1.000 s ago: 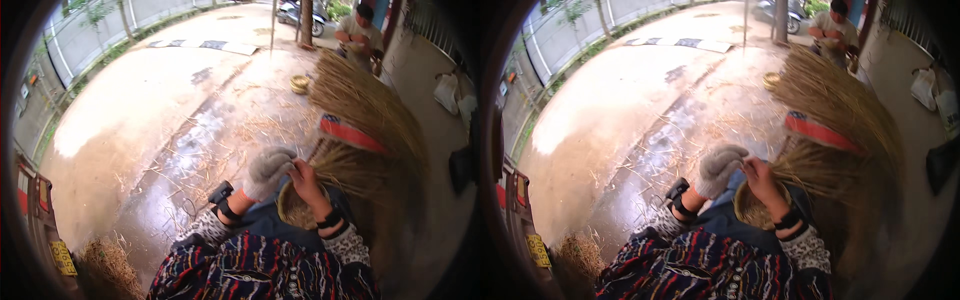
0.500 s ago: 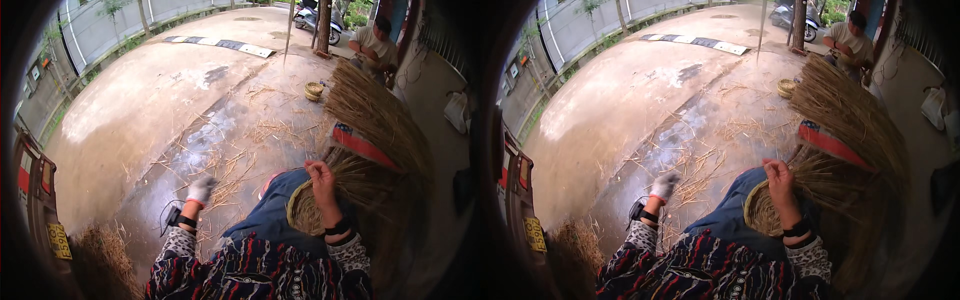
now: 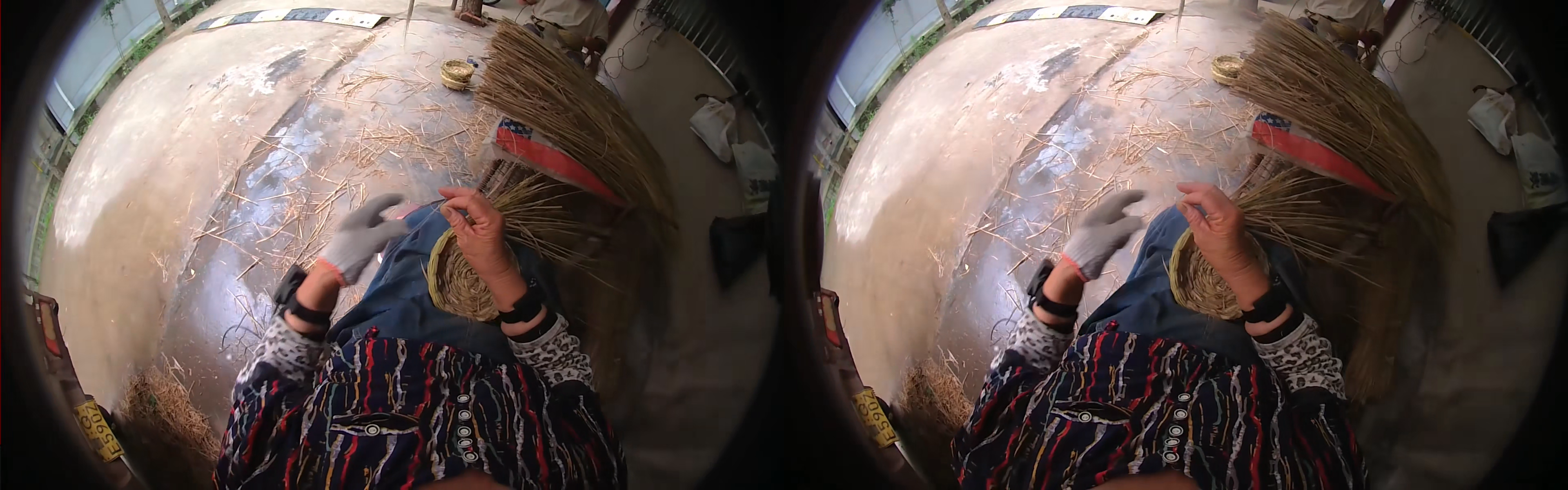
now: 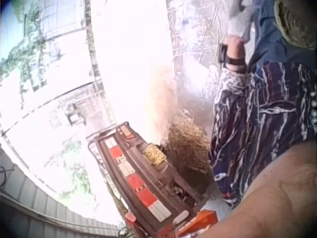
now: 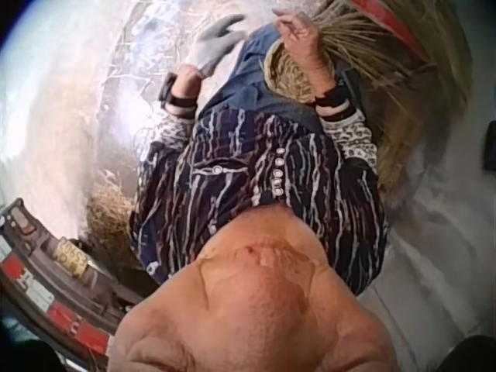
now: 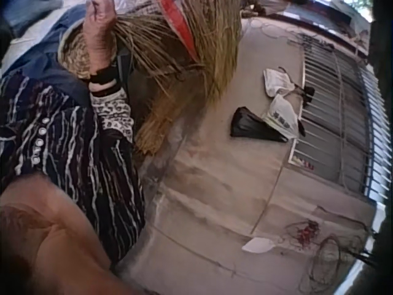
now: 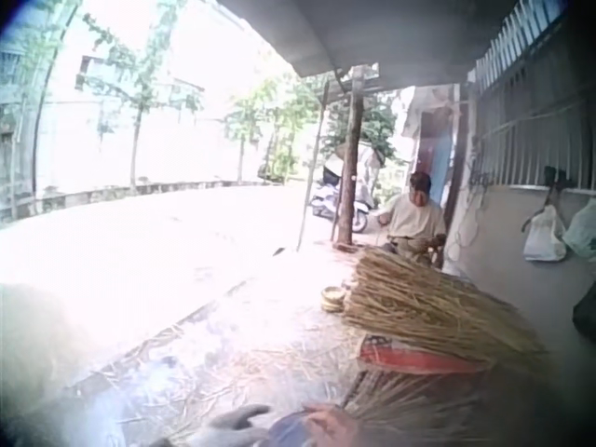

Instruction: The recorder is weaving a basket or similar container using dried straw materials.

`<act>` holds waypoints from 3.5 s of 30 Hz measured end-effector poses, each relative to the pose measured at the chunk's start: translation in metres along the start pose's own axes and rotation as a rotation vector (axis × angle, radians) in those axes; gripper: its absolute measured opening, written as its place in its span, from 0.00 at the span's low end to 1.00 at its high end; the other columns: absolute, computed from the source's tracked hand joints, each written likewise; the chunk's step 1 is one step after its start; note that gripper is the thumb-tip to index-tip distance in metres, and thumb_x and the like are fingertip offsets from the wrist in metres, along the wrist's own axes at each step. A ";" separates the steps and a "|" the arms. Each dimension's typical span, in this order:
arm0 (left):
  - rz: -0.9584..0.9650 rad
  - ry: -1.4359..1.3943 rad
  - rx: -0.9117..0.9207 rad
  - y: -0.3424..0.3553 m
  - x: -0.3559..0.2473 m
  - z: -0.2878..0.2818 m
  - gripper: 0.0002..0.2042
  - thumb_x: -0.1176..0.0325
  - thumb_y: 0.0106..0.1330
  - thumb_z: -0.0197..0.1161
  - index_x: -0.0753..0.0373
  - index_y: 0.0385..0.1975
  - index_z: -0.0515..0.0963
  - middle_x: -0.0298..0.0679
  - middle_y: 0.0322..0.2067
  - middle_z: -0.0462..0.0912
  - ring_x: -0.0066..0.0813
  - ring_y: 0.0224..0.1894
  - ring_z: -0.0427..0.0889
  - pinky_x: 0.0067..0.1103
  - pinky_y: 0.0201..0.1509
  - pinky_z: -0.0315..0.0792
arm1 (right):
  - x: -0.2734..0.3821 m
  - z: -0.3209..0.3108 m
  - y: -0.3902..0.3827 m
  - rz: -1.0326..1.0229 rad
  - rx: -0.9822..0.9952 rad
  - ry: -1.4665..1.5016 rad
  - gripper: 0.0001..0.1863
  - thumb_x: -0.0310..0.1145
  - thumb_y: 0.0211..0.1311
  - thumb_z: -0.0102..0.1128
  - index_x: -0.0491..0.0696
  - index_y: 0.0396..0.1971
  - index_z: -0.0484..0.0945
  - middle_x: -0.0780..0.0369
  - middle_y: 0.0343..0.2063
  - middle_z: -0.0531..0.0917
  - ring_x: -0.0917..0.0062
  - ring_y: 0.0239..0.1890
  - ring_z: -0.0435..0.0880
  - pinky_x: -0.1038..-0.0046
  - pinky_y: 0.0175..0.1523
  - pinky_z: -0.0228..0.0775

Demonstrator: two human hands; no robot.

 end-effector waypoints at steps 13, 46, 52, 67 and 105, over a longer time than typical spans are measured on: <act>-0.034 0.019 -0.877 -0.069 0.075 -0.224 0.05 0.65 0.63 0.59 0.57 0.30 0.79 0.25 0.23 0.72 0.13 0.24 0.63 0.15 0.27 0.58 | -0.021 -0.012 -0.012 0.147 -0.087 0.102 0.04 0.20 0.61 0.58 0.43 0.35 0.75 0.60 0.40 0.82 0.79 0.39 0.80 0.79 0.43 0.74; 0.118 -0.700 0.121 0.017 0.023 0.015 0.06 0.73 0.68 0.47 0.57 0.31 0.71 0.36 0.42 0.76 0.28 0.39 0.71 0.11 0.31 0.67 | -0.018 0.009 -0.018 0.298 0.096 0.067 0.05 0.26 0.59 0.64 0.43 0.33 0.78 0.62 0.25 0.80 0.82 0.28 0.78 0.78 0.35 0.71; 0.088 -1.189 0.245 0.033 0.013 0.017 0.11 0.62 0.74 0.45 0.56 0.29 0.69 0.34 0.28 0.75 0.30 0.27 0.70 0.18 0.18 0.63 | -0.015 0.010 -0.015 0.240 0.125 -0.008 0.05 0.28 0.59 0.64 0.44 0.32 0.78 0.59 0.22 0.80 0.76 0.24 0.78 0.75 0.33 0.71; 0.077 -0.856 0.095 0.019 -0.004 -0.007 0.10 0.63 0.73 0.48 0.56 0.28 0.69 0.30 0.21 0.67 0.21 0.19 0.63 0.17 0.18 0.59 | -0.025 -0.012 0.001 -0.033 0.591 -0.534 0.09 0.36 0.58 0.62 0.45 0.27 0.78 0.60 0.27 0.81 0.60 0.37 0.79 0.65 0.39 0.71; 0.628 1.320 0.485 0.021 -0.022 0.160 0.08 0.65 0.64 0.54 0.61 0.38 0.71 0.46 0.32 0.82 0.46 0.34 0.83 0.35 0.35 0.76 | -0.001 -0.101 -0.092 0.122 -0.051 -0.717 0.06 0.28 0.58 0.58 0.48 0.28 0.69 0.57 0.23 0.75 0.59 0.27 0.79 0.61 0.30 0.71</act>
Point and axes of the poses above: each hand's wrist, its own y-axis towards the middle knuckle, its own z-axis out of the palm, x = y × z, the point moved 5 cm from there along y, towards the middle knuckle
